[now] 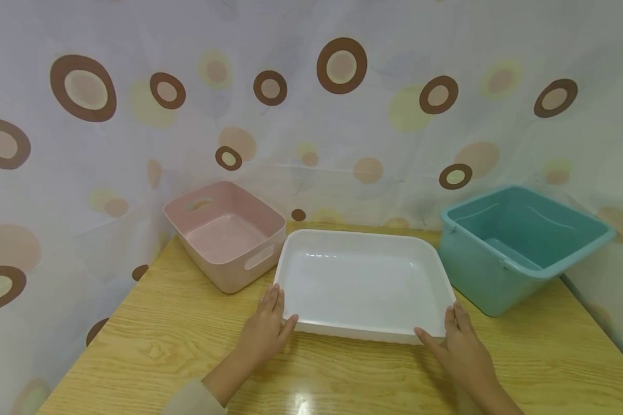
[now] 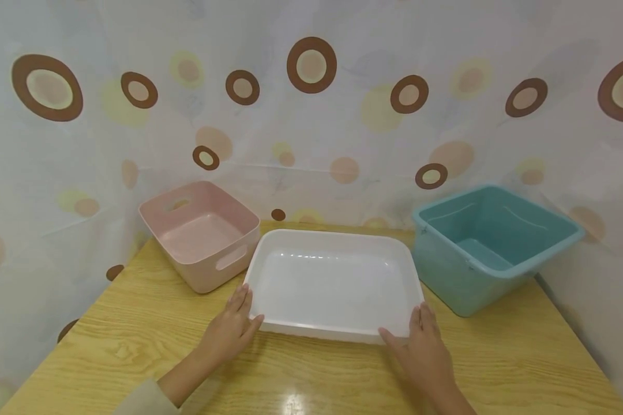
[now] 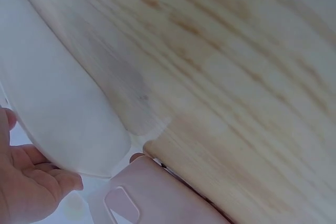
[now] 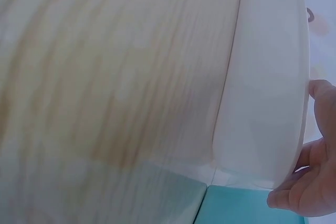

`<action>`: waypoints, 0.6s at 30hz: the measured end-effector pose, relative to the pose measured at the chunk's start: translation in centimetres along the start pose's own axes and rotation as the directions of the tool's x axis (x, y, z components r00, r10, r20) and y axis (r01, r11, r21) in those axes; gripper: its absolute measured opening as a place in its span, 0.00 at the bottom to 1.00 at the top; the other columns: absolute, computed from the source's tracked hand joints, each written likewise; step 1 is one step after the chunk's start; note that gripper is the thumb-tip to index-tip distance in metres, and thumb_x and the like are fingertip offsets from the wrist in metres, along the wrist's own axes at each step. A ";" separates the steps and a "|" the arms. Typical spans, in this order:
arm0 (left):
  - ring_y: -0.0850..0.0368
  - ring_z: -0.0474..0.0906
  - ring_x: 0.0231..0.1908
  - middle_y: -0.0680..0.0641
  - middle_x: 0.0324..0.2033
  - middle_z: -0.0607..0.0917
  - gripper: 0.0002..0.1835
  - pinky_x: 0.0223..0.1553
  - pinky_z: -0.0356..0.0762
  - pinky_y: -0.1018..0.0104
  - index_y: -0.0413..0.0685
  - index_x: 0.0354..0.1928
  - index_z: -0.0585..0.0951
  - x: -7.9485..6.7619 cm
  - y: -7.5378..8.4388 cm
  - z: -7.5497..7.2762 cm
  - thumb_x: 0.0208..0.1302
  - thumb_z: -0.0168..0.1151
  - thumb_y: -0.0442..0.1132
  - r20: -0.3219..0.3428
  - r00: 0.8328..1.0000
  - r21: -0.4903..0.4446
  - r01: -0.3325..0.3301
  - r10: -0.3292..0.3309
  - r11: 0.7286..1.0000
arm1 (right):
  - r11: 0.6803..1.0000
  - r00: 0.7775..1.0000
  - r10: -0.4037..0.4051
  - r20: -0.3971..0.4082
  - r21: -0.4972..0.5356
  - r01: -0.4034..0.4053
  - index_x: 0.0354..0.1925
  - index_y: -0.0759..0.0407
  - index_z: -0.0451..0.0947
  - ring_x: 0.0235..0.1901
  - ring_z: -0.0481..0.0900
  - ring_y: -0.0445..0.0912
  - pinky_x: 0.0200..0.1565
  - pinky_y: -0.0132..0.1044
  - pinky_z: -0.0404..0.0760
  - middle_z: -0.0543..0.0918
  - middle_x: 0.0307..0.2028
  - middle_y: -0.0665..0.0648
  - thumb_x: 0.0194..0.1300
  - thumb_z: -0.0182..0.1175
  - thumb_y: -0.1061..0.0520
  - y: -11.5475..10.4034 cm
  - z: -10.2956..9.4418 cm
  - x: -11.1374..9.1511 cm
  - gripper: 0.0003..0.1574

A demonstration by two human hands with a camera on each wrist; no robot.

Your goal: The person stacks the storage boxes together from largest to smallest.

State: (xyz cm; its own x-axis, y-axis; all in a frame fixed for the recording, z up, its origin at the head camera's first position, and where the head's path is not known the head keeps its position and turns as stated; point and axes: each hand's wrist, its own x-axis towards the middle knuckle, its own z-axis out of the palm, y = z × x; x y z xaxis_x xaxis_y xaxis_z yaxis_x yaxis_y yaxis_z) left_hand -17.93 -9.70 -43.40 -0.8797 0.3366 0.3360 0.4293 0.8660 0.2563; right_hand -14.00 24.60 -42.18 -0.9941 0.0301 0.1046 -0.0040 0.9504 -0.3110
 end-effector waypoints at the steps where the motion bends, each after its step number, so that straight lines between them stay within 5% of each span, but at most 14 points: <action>1: 0.35 0.62 0.62 0.29 0.60 0.65 0.32 0.58 0.66 0.48 0.24 0.58 0.67 0.0 0.0 0.0 0.66 0.48 0.50 -0.001 1.000 0.000 -0.001 0.001 1.000 | 1.000 1.000 0.001 0.003 -0.002 -0.001 0.60 0.86 0.49 0.59 0.54 0.74 0.47 0.66 0.69 0.49 0.62 0.83 0.60 0.47 0.29 0.0 0.0 0.0 0.62; 18: 0.35 0.61 0.63 0.29 0.61 0.64 0.32 0.61 0.63 0.48 0.25 0.58 0.66 -0.6 0.3 -0.4 0.66 0.48 0.50 0.021 1.000 -0.017 0.011 -0.010 1.000 | 1.000 1.000 0.001 0.023 0.019 -0.001 0.60 0.87 0.47 0.61 0.51 0.74 0.49 0.66 0.67 0.48 0.63 0.83 0.61 0.47 0.30 -0.1 -0.2 -0.8 0.62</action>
State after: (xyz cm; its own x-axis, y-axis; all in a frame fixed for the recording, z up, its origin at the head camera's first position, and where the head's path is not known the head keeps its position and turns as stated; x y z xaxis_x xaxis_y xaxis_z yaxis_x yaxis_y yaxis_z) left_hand -17.18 -9.78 -43.18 -0.8881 0.3353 0.3144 0.4233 0.8630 0.2756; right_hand -13.19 24.51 -41.99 -0.9963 0.0240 0.0830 -0.0046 0.9444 -0.3287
